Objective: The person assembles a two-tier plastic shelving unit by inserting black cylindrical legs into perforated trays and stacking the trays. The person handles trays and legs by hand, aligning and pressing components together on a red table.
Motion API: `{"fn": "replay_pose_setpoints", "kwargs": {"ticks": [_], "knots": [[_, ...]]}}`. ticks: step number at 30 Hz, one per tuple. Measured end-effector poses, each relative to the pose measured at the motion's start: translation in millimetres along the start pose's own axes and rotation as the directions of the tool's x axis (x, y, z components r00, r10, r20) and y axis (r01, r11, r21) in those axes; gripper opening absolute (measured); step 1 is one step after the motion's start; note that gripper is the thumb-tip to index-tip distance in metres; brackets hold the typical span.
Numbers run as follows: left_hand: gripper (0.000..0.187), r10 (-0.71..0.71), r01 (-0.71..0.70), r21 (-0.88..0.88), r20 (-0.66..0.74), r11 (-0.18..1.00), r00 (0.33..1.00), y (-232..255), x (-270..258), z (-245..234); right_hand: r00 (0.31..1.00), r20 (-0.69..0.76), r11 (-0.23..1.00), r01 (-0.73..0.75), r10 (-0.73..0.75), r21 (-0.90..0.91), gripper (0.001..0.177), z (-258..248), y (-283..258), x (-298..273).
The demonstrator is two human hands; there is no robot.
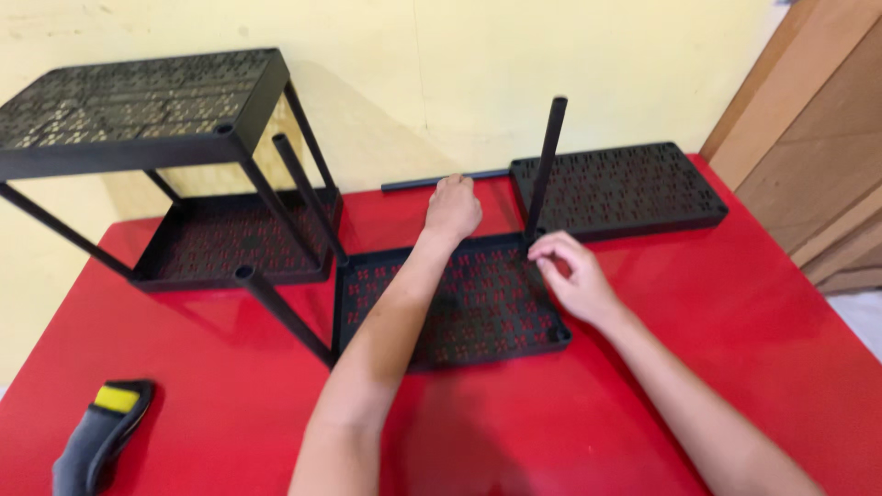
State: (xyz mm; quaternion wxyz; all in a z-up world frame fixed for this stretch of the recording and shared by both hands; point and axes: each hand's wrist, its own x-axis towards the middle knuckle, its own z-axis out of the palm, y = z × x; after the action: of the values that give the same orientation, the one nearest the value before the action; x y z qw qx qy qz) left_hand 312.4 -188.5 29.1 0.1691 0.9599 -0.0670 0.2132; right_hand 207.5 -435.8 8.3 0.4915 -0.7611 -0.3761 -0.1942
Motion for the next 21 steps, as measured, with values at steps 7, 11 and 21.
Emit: {"fn": "replay_pose_setpoints", "kwargs": {"ticks": [7,11,21], "knots": [[0.03,-0.074,0.068,0.185,0.029,0.98,0.997,-38.8,51.3,45.6,0.995,-0.084,0.994,-0.052,0.06,0.094,0.011,13.0,21.3,-13.7],[0.029,-0.045,0.044,0.27,-0.004,0.962,0.999,-39.2,52.7,49.5,0.986,-0.091,0.983,-0.129,0.142,0.134,0.012,14.1,27.2,-16.2],[0.018,-0.17,0.161,0.375,-0.008,0.913,0.985,-63.7,27.3,39.1,0.994,-0.096,0.997,-0.046,0.051,0.061,0.012,14.9,27.0,-20.2]]}}
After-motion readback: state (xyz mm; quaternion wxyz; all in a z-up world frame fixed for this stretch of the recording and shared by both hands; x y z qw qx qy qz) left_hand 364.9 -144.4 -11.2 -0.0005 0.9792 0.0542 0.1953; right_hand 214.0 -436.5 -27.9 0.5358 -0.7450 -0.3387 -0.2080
